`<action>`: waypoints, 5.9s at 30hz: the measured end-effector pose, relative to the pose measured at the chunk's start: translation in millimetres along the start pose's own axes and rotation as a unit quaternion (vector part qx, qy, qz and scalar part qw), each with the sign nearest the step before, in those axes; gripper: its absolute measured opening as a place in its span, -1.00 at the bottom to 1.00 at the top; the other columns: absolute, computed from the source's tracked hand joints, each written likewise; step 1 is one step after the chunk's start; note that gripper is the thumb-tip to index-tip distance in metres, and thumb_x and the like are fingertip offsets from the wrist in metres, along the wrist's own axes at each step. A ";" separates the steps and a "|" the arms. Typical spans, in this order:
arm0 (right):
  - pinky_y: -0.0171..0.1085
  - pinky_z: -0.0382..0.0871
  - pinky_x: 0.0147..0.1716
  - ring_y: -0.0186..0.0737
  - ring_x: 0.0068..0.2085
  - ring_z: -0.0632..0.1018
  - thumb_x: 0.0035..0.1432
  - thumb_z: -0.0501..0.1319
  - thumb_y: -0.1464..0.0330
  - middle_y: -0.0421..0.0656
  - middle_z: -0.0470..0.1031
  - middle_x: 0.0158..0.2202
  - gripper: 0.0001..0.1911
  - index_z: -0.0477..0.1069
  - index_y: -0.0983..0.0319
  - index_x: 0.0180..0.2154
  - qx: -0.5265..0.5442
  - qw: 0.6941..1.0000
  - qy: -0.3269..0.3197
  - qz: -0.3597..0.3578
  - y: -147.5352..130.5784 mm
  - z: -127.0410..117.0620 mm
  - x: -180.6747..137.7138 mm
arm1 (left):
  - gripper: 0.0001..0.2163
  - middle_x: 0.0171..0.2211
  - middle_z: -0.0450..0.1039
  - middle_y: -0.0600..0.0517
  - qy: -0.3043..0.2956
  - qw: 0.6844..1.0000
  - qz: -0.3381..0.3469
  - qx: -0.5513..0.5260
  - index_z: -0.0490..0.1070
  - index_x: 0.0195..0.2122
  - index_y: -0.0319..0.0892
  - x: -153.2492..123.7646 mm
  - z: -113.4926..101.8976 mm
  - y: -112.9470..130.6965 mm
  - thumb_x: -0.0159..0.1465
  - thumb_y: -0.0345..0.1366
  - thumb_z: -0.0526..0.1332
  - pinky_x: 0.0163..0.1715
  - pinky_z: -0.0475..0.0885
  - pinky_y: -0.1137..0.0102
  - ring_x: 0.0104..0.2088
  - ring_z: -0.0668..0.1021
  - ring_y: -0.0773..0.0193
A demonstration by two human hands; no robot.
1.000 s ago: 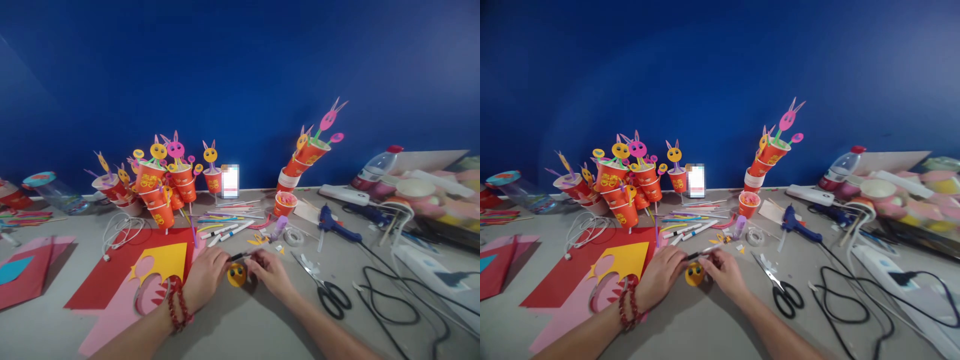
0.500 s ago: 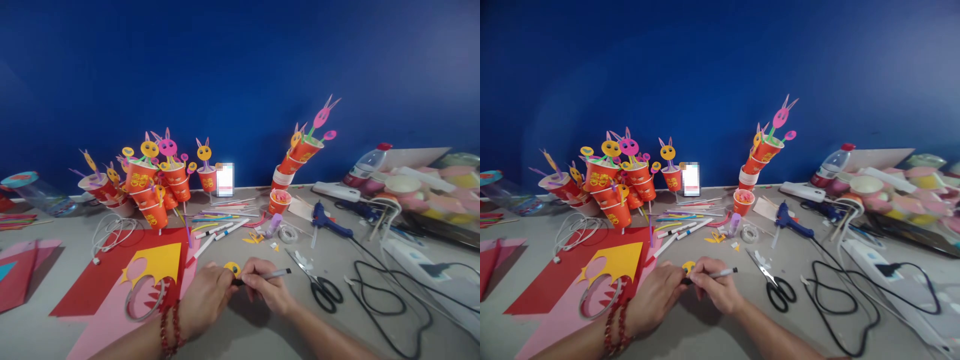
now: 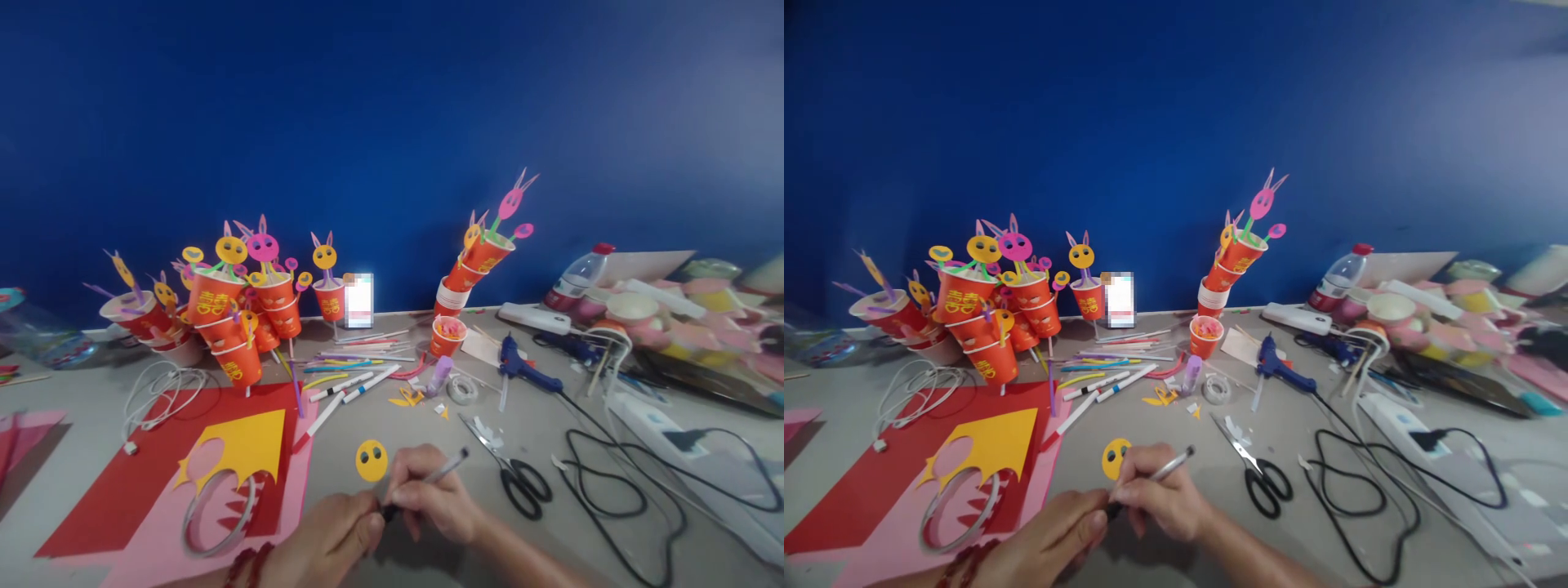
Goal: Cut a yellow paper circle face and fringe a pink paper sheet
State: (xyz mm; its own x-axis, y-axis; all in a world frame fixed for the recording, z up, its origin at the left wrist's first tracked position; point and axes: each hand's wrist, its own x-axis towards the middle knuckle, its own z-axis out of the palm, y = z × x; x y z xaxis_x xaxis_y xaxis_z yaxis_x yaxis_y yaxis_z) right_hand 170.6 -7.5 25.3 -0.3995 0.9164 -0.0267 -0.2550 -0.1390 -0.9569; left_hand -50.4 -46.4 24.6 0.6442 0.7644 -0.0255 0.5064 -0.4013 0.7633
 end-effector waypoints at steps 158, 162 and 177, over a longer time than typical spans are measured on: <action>-0.38 -0.02 -0.61 -0.39 -0.60 0.17 0.03 0.08 0.46 -0.35 0.14 -0.64 -0.84 0.19 0.18 -0.56 -0.351 0.929 0.088 -0.072 47.0 1.2 19.5 | -0.84 0.12 0.45 -0.16 0.045 0.938 0.181 0.292 0.41 -0.17 -0.27 0.0 -1.6 -39.1 0.43 -0.31 0.09 0.10 0.47 0.17 0.13 0.47 0.07; -0.38 -0.01 -0.61 -0.39 -0.60 0.17 0.04 0.08 0.46 -0.34 0.16 -0.63 -0.84 0.19 0.18 -0.56 -0.351 0.929 0.091 -0.072 47.0 1.6 20.1 | -0.84 0.11 0.45 -0.17 0.044 0.937 0.180 0.295 0.41 -0.18 -0.26 -0.3 -1.8 -38.6 0.43 -0.31 0.07 0.10 0.46 0.17 0.13 0.47 0.07; -0.38 0.00 -0.62 -0.39 -0.61 0.18 0.04 0.08 0.47 -0.35 0.16 -0.64 -0.83 0.19 0.18 -0.56 -0.343 0.930 0.106 -0.077 48.0 1.0 17.9 | -0.82 0.11 0.46 -0.14 0.051 0.937 0.177 0.296 0.42 -0.17 -0.26 -0.4 -2.2 -37.8 0.44 -0.31 0.05 0.10 0.46 0.19 0.13 0.47 0.10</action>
State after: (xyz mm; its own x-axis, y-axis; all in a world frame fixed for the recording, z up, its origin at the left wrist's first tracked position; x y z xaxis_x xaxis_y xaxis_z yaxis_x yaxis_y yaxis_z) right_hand 150.3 1.8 -20.8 -0.2043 0.9691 0.1384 0.3569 0.2054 -0.9113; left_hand -71.1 -30.4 -2.9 0.7892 0.5624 0.2466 0.5199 -0.8256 0.2193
